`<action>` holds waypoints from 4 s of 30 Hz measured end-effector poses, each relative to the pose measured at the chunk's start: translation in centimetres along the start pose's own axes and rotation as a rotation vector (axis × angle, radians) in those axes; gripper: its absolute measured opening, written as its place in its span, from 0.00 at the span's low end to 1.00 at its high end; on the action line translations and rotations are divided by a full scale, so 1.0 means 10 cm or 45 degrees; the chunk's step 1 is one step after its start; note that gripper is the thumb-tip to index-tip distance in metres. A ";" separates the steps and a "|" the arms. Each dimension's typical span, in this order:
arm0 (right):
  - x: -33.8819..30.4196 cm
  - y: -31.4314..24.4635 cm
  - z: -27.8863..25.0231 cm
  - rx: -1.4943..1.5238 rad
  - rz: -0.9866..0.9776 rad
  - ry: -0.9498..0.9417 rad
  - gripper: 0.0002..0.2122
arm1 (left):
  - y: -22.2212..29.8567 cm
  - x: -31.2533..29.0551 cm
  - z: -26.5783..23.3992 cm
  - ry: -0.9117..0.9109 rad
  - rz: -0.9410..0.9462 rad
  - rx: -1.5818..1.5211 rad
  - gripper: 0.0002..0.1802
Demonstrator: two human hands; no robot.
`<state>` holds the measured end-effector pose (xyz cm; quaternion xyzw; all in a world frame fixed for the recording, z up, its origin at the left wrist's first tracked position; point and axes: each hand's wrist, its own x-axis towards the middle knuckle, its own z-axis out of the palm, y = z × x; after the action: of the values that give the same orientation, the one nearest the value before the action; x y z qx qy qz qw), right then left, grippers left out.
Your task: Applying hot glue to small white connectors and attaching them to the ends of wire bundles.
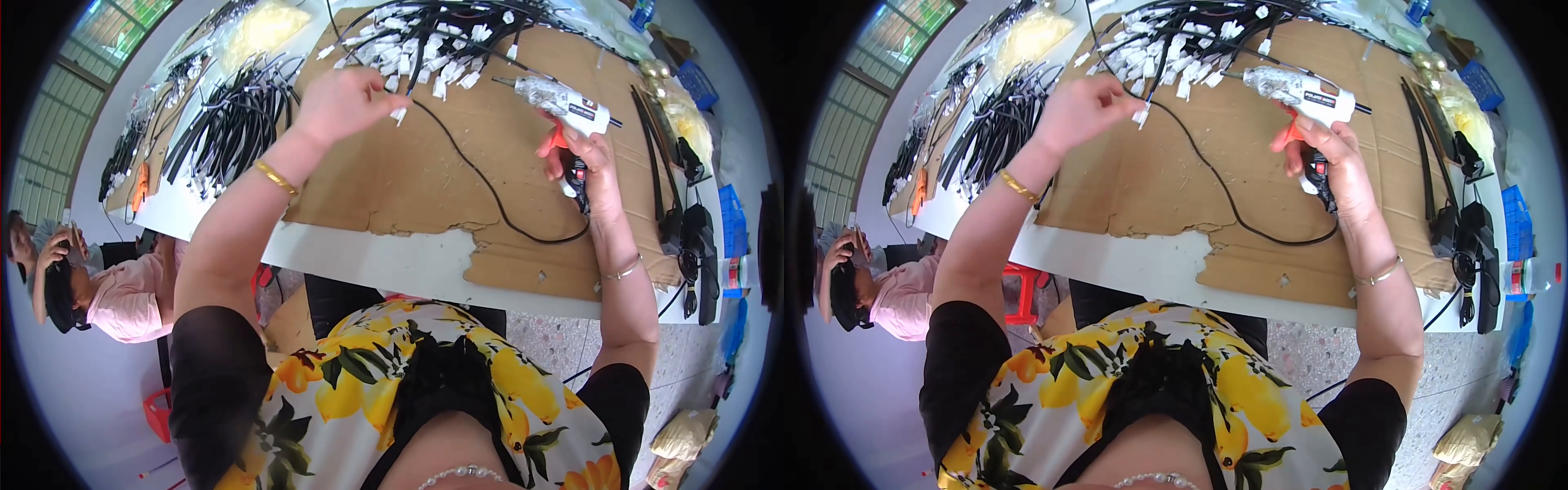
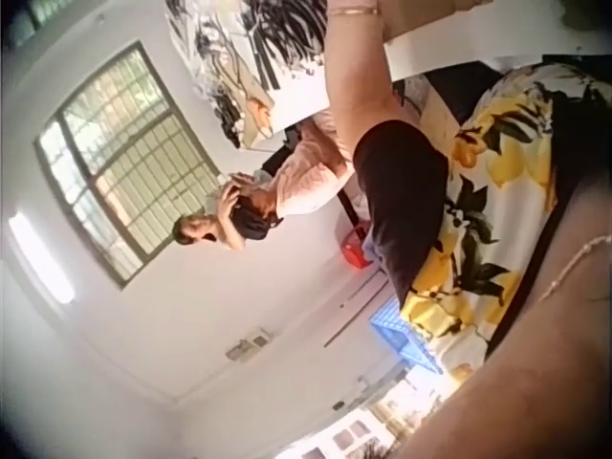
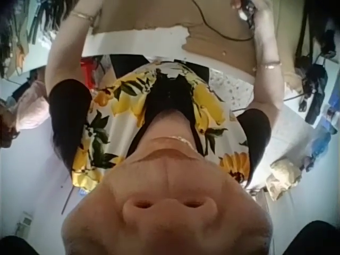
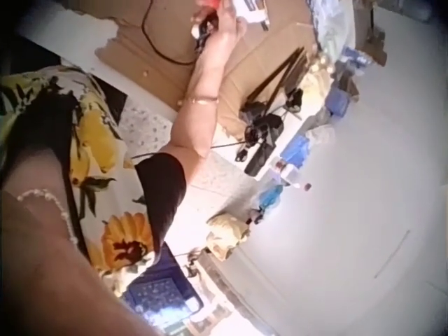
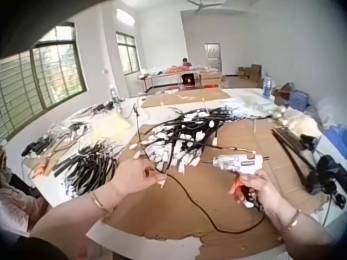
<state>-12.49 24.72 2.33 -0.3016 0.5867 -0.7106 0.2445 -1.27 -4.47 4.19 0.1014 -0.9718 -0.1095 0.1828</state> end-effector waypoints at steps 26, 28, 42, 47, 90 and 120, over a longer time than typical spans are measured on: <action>0.07 0.15 -0.12 0.281 -0.111 0.178 0.23 | 0.90 1.68 -1.63 0.038 -0.367 -2.286 0.10; 0.08 0.13 -0.13 0.274 -0.120 0.190 0.24 | 0.89 1.68 -1.84 -0.422 -0.785 -2.685 0.10; 0.05 0.03 -0.14 0.264 -0.181 0.260 0.25 | 0.58 1.25 -0.74 0.369 -0.010 -1.724 0.08; 0.05 0.03 -0.11 0.205 -0.231 0.161 0.25 | 0.52 0.19 0.31 -0.147 -0.621 -1.622 0.12; -0.21 -0.05 0.29 -0.671 0.064 -0.148 0.11 | 0.60 -0.39 0.69 0.195 -0.322 -1.347 0.10; -0.26 -0.03 0.38 -0.750 -0.066 -0.146 0.15 | 0.60 -0.37 0.71 0.202 -0.324 -1.190 0.10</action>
<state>-7.93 23.96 2.74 -0.4141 0.7449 -0.4976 0.1610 -1.50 3.38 -1.98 0.1346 -0.7816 -0.5472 0.2676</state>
